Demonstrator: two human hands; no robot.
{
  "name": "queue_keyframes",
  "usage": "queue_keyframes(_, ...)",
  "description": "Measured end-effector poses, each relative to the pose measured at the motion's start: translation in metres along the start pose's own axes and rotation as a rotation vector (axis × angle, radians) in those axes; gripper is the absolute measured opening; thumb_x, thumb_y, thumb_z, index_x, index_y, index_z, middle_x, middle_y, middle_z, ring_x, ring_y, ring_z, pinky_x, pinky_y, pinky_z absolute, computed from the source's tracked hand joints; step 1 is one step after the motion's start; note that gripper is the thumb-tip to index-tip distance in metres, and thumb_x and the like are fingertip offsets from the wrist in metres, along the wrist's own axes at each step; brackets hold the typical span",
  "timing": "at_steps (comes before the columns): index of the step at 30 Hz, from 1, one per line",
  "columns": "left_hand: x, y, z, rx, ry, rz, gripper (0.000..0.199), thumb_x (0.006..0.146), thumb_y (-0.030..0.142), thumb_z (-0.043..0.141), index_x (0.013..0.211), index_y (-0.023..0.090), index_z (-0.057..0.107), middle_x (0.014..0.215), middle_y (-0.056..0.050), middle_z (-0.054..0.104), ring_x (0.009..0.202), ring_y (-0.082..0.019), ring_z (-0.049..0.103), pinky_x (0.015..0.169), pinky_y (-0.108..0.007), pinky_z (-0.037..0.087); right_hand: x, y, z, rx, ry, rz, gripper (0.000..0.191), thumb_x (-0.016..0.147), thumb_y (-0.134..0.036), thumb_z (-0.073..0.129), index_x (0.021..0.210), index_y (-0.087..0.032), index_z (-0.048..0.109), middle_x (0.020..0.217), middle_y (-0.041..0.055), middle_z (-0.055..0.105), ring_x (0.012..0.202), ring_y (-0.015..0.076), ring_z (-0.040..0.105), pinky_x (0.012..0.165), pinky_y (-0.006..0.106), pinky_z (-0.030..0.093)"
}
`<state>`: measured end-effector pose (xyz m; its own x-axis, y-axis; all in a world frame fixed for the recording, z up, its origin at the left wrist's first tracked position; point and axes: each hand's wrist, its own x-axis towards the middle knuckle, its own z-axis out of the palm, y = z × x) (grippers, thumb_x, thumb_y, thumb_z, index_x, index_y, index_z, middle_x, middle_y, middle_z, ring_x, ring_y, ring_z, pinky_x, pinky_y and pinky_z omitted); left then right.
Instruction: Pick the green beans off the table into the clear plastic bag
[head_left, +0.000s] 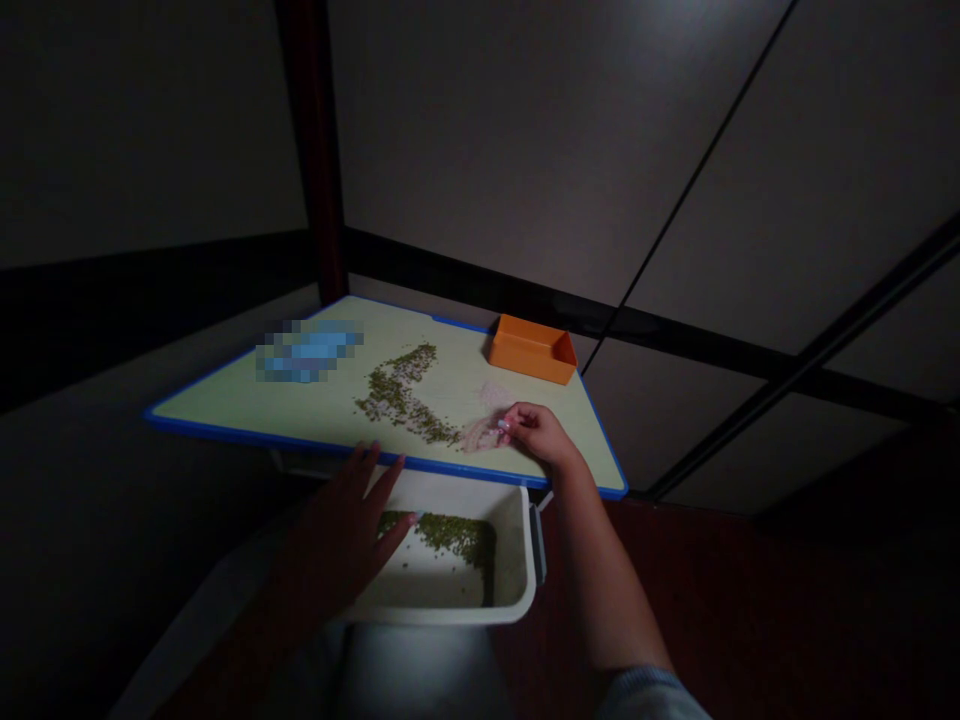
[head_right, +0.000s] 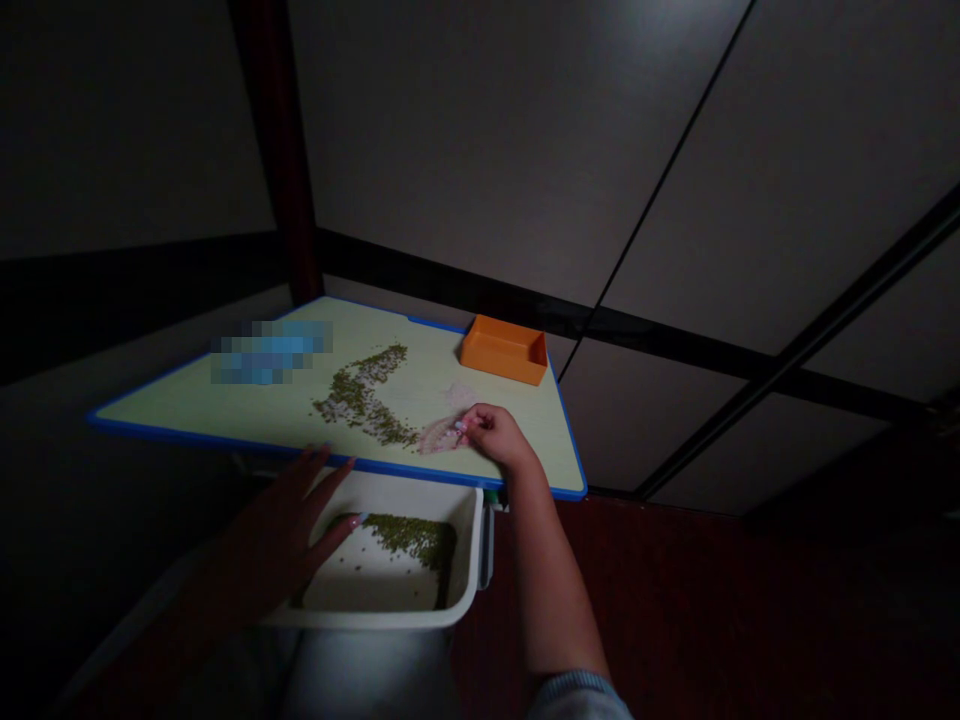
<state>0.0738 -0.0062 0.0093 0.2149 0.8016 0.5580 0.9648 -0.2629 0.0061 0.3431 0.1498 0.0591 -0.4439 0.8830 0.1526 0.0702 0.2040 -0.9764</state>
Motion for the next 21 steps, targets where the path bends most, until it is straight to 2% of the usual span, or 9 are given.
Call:
queue_keyframes(9,0.0001,-0.0014,0.0013,-0.027,0.048,0.023,0.060,0.089,0.052,0.044,0.131,0.011,0.056,0.141,-0.026,0.052,0.134,-0.040,0.046,0.100,-0.054,0.049,-0.0022,0.0031,-0.0054,-0.017,0.085,0.015,0.033,0.066,-0.044,0.077,0.068,-0.018,0.058,0.064,0.0001,0.063,0.058,0.0119,0.055,0.056,0.022,0.040)
queue_keyframes(14,-0.0005,-0.0012,0.0026,-0.057,0.040,0.001,0.060,0.088,0.051,0.045,0.132,0.013,0.056,0.142,-0.025,0.051,0.135,-0.039,0.045,0.101,-0.054,0.048,-0.0068,-0.0025,-0.0019,0.065,0.032,0.021,0.039,0.061,-0.048,0.082,0.066,-0.017,0.059,0.061,0.0005,0.065,0.054,0.0113,0.055,0.054,0.022,0.039)
queue_keyframes(21,-0.0008,-0.0007,0.0038,-0.082,0.014,-0.028,0.061,0.087,0.053,0.047,0.133,0.013,0.055,0.144,-0.024,0.049,0.138,-0.038,0.042,0.103,-0.054,0.046,-0.0069,-0.0041,0.0013,0.020,0.002,0.023,0.037,0.060,-0.046,0.083,0.063,-0.017,0.060,0.059,0.0010,0.066,0.055,0.0119,0.056,0.056,0.023,0.041)
